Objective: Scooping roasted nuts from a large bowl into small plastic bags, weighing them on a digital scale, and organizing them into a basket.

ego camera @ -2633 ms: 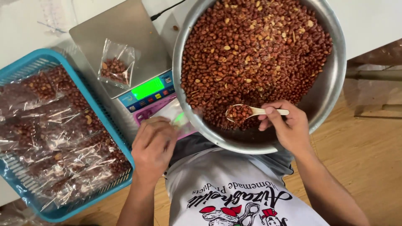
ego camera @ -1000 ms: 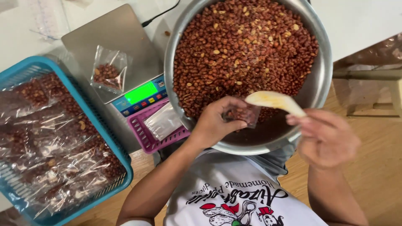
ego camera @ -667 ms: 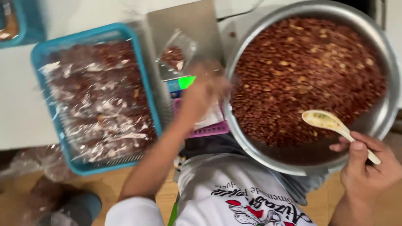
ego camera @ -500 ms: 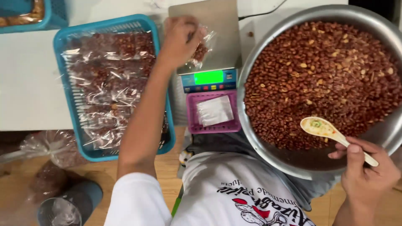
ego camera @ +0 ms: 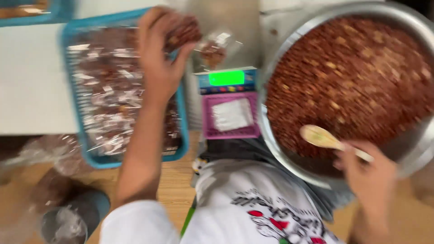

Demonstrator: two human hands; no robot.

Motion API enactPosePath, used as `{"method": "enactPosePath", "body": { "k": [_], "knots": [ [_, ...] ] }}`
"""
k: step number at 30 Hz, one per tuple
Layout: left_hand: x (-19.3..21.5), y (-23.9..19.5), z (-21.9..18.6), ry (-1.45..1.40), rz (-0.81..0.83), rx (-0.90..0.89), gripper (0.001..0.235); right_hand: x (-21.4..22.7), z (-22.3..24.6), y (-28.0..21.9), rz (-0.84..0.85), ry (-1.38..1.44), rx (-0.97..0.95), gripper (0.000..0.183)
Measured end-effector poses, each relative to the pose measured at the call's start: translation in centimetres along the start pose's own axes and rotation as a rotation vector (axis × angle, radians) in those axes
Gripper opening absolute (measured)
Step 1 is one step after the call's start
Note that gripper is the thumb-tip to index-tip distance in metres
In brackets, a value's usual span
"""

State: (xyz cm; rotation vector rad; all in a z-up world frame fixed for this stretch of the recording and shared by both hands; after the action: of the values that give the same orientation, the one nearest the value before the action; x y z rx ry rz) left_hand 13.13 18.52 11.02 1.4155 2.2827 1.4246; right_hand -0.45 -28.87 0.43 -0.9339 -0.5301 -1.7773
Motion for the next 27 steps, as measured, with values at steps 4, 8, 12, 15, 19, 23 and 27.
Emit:
{"method": "enactPosePath", "body": {
  "k": [4,8,12,15,19,23,27],
  "knots": [
    [-2.5,-5.3,-4.0,-0.069,-0.034,0.152,0.050,-2.4,2.4,-0.1,0.035,-0.158,0.152,0.020],
    [-7.2,-10.9,-5.0,-0.547,0.034,0.758,0.097,-4.1,5.0,0.0,0.050,-0.101,0.354,0.016],
    [-10.6,-12.8,-7.8,-0.879,0.216,0.942,0.104,-4.8,5.4,-0.4,0.119,0.018,0.386,0.021],
    [-11.5,-12.8,-8.4,-0.880,0.254,0.972,0.098,-4.8,5.3,-0.5,0.146,0.092,0.241,0.020],
    [-12.0,-13.0,-8.6,-0.895,0.271,0.953,0.068,-4.3,5.4,-0.5,0.074,0.175,0.304,0.017],
    [-12.7,-12.4,-8.9,-1.007,0.239,1.057,0.094,-3.6,5.7,-0.4,-0.008,0.263,0.271,0.014],
    [-12.7,-12.3,-8.8,-0.971,0.253,0.991,0.081,-3.2,5.5,-0.2,0.015,0.344,0.227,0.017]
  ]
}}
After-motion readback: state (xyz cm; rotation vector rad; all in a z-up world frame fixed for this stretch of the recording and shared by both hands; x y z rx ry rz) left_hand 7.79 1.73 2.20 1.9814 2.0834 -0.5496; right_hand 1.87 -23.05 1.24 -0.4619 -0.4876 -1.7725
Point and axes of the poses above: each hand's wrist, its own y-axis towards the middle knuckle, its own x-axis out of the back of the hand, z = x × y, the point moved 10 cm from there along y, towards the middle knuckle, and after that the axes turned 15 degrees about -z, right-handed, at the moved point
